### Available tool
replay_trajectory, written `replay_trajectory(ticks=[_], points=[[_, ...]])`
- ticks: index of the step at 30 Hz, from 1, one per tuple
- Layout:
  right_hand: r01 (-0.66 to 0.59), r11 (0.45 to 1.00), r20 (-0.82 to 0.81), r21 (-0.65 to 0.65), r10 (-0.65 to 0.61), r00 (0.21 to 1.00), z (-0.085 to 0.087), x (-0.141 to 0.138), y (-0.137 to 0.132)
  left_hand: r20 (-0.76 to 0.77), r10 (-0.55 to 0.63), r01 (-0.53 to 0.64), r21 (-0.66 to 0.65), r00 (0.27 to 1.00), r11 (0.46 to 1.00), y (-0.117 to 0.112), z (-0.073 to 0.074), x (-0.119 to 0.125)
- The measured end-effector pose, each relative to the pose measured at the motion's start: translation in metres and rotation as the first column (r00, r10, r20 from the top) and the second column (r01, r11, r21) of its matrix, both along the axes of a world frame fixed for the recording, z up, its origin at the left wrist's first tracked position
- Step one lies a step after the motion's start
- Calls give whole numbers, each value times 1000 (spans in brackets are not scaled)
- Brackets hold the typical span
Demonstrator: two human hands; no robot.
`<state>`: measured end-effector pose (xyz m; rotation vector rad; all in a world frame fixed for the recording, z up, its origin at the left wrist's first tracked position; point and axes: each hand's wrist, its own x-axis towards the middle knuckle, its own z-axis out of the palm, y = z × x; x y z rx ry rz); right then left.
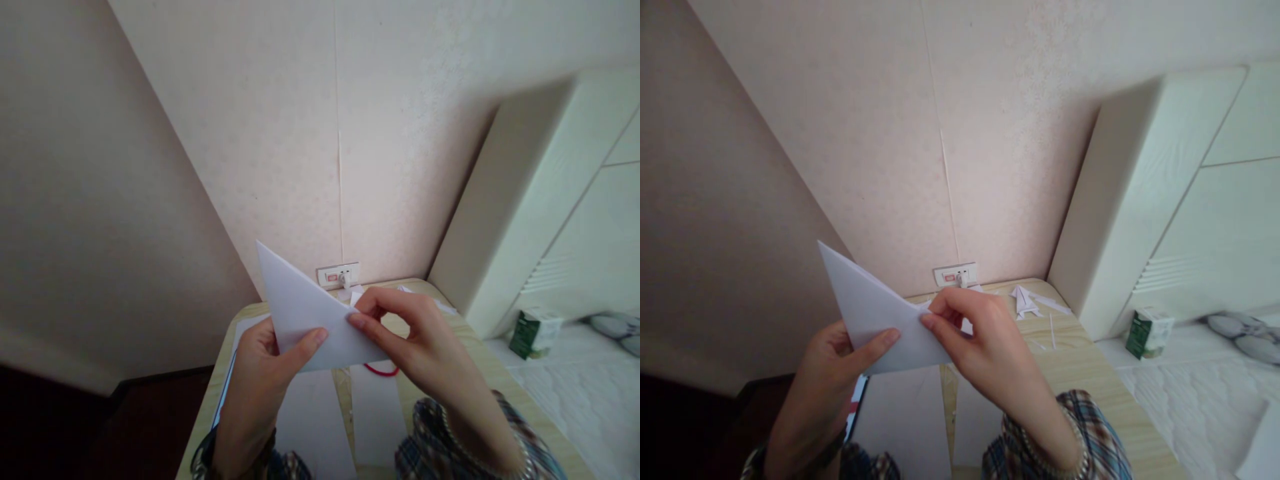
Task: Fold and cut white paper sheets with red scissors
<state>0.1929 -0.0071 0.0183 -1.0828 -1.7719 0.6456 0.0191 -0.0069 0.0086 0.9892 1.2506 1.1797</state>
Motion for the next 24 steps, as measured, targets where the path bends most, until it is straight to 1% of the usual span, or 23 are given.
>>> replay_trajectory(ticks=[4,9,15,19,21,24], points=[[-7,1000,16,-24,7,1000,-1,0,2,-17,17,-16,16,1000,1000,3,-3,1],[-62,997,-11,-43,62,998,-2,1,5,-43,43,-42,21,998,999,6,-5,0],[-77,996,-22,-51,76,997,-2,2,6,-101,55,-52,35,993,998,2,1,2],[-46,996,-70,-71,41,997,1,-1,5,-74,88,-85,42,993,995,-4,5,7],[-26,997,-75,-75,20,997,2,-2,4,-60,84,-82,41,995,996,-6,6,8],[-31,997,-86,-74,24,996,2,-2,2,-55,80,-78,33,995,996,-7,7,9]])
